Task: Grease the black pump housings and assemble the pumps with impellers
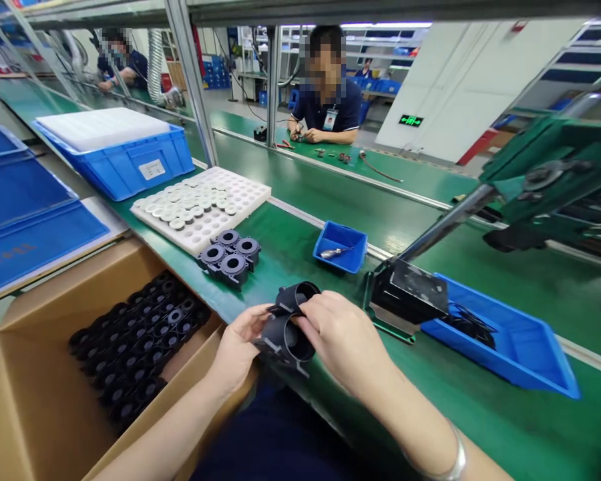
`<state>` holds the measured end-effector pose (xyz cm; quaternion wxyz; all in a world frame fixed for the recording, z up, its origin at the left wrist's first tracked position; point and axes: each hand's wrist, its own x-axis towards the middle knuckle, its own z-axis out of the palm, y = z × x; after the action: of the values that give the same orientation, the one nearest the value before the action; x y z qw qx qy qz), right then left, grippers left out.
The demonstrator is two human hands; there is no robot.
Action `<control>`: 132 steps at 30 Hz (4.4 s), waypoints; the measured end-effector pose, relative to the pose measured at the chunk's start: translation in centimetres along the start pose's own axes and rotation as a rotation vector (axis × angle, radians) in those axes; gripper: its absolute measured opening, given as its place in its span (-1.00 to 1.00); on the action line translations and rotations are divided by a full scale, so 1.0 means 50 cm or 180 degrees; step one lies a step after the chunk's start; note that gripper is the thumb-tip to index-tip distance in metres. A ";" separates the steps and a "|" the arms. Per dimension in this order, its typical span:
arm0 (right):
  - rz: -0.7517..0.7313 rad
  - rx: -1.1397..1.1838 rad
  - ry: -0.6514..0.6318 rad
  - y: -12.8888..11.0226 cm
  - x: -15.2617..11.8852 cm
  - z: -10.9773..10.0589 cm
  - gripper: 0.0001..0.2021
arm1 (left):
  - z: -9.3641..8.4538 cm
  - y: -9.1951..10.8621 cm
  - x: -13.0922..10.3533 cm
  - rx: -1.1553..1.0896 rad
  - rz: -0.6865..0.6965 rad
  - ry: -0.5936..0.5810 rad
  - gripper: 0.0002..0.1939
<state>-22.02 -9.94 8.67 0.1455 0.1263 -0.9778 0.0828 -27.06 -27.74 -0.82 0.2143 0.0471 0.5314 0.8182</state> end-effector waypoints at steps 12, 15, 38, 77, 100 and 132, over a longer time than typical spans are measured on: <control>-0.0043 0.0247 0.0335 0.057 -0.001 0.055 -0.76 | -0.046 0.038 -0.022 0.0689 -0.0179 -0.0245 -0.52; 0.0116 0.1155 0.1121 0.053 -0.021 0.061 -0.76 | -0.030 0.055 -0.013 0.0229 -0.0639 -0.0885 -0.41; 0.1239 0.2423 0.1780 0.059 -0.071 0.191 -0.69 | 0.061 0.170 0.156 0.3706 0.0885 -0.1588 -0.54; -0.0235 0.0631 0.0265 0.052 0.059 0.183 -0.38 | -0.124 0.190 0.225 0.5194 0.1753 -0.1777 0.11; -0.1351 0.0850 -0.0257 -0.076 -0.047 0.259 -0.68 | -0.569 -0.011 0.119 0.4182 -0.0447 0.1620 -0.66; -0.1425 0.0886 -0.0845 -0.061 -0.041 0.239 -0.76 | -0.622 -0.153 0.293 0.6135 -0.1537 -0.0075 -0.61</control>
<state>-22.46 -14.75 -2.83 0.0122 0.3674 -0.9153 0.1646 -47.48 -45.67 -23.24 0.2506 0.0998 0.9625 -0.0296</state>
